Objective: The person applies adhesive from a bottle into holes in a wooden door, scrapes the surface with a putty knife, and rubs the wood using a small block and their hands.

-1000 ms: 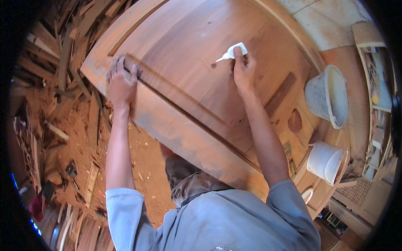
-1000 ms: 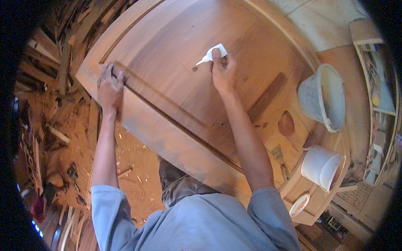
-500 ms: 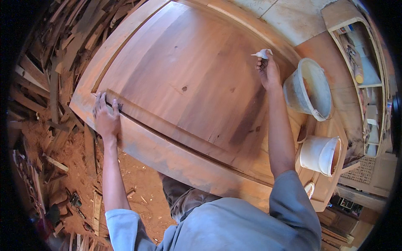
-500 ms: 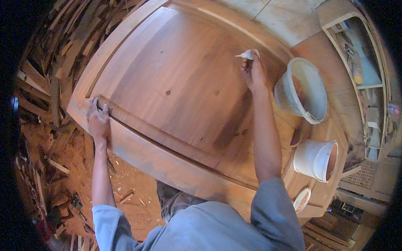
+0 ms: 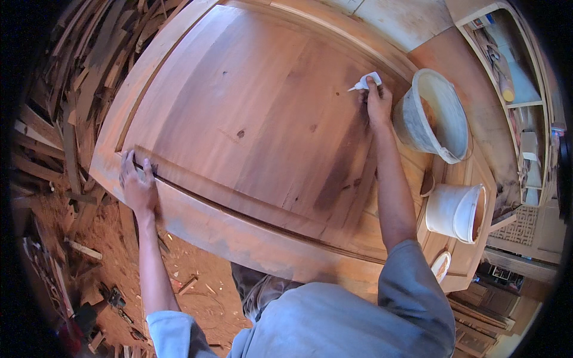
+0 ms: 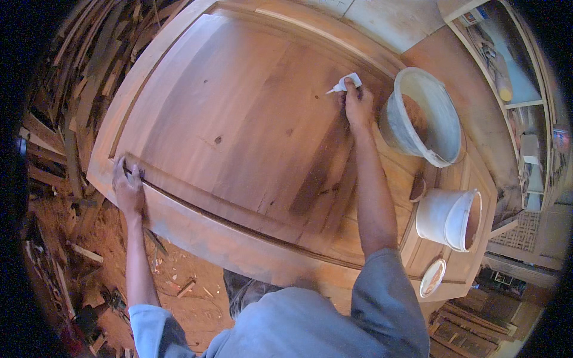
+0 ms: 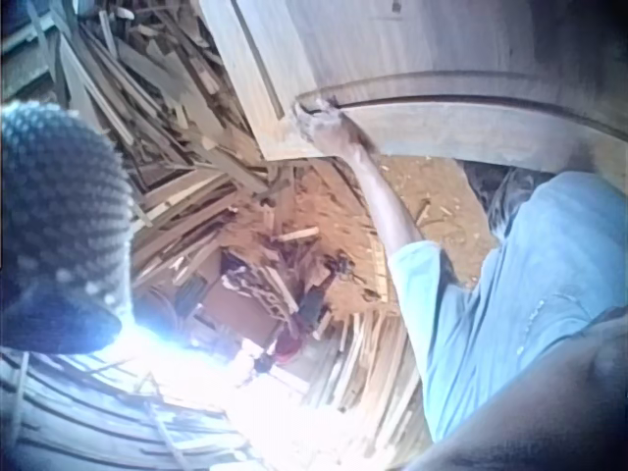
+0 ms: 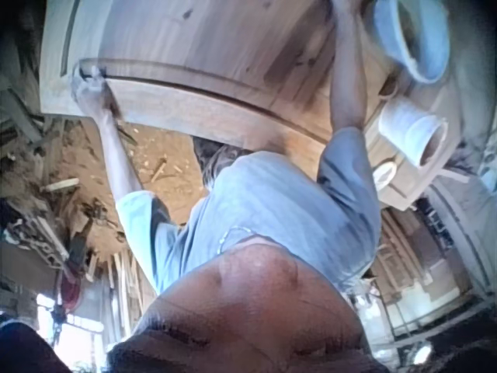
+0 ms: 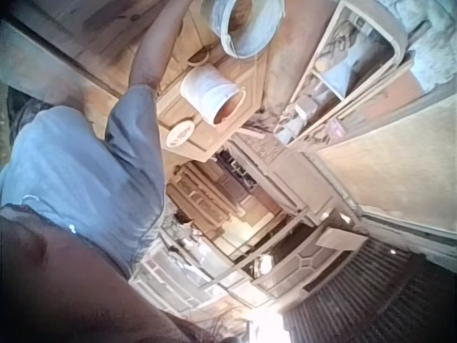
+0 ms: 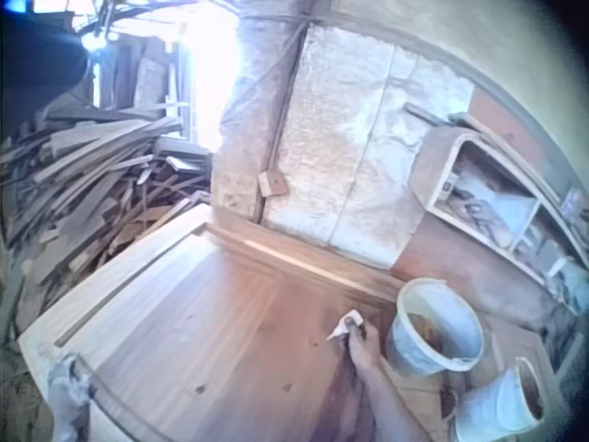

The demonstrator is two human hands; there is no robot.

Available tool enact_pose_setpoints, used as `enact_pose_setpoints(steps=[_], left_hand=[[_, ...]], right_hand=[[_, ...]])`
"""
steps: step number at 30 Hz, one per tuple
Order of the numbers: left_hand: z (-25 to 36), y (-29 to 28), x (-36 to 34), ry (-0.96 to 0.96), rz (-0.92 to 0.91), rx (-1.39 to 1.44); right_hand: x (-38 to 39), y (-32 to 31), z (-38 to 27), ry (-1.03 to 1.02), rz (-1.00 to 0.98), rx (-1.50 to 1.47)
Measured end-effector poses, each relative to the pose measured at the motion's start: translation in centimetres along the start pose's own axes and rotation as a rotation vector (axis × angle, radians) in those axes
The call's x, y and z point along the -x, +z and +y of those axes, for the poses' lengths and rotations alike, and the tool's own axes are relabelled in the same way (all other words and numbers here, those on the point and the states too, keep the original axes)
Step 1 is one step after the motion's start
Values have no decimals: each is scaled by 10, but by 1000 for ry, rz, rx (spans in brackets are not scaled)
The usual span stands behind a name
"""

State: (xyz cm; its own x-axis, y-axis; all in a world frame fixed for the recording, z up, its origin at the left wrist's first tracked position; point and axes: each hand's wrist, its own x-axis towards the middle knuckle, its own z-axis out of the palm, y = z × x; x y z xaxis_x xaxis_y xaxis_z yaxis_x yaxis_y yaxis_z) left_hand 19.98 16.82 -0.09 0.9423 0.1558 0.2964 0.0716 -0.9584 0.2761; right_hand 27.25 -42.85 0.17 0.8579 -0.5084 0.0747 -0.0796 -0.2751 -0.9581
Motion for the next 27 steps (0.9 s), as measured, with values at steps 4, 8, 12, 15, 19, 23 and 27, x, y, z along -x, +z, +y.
enact_pose_setpoints(steps=[4, 8, 12, 15, 19, 23, 27], left_hand=[[-4, -2, -2, 12, -20, 19], [-8, 1, -5, 55, -39, 48], [-12, -2, -3, 90, -52, 71], [-12, -3, -1, 39, -105, 118], [-11, -5, 2, -5, -128, 95], [-8, -6, 4, -41, -126, 93], [-10, -6, 1, -38, -151, 44]], right_hand=[[6, 4, -18, 75, -30, -126], [10, -2, -22, 105, -26, -189], [13, 3, -8, 82, -23, 18], [13, -1, -5, 98, -24, -171], [18, 0, -9, 73, -11, -141], [21, 2, -16, 56, 1, -188], [17, 0, -13, 35, -36, -148]])
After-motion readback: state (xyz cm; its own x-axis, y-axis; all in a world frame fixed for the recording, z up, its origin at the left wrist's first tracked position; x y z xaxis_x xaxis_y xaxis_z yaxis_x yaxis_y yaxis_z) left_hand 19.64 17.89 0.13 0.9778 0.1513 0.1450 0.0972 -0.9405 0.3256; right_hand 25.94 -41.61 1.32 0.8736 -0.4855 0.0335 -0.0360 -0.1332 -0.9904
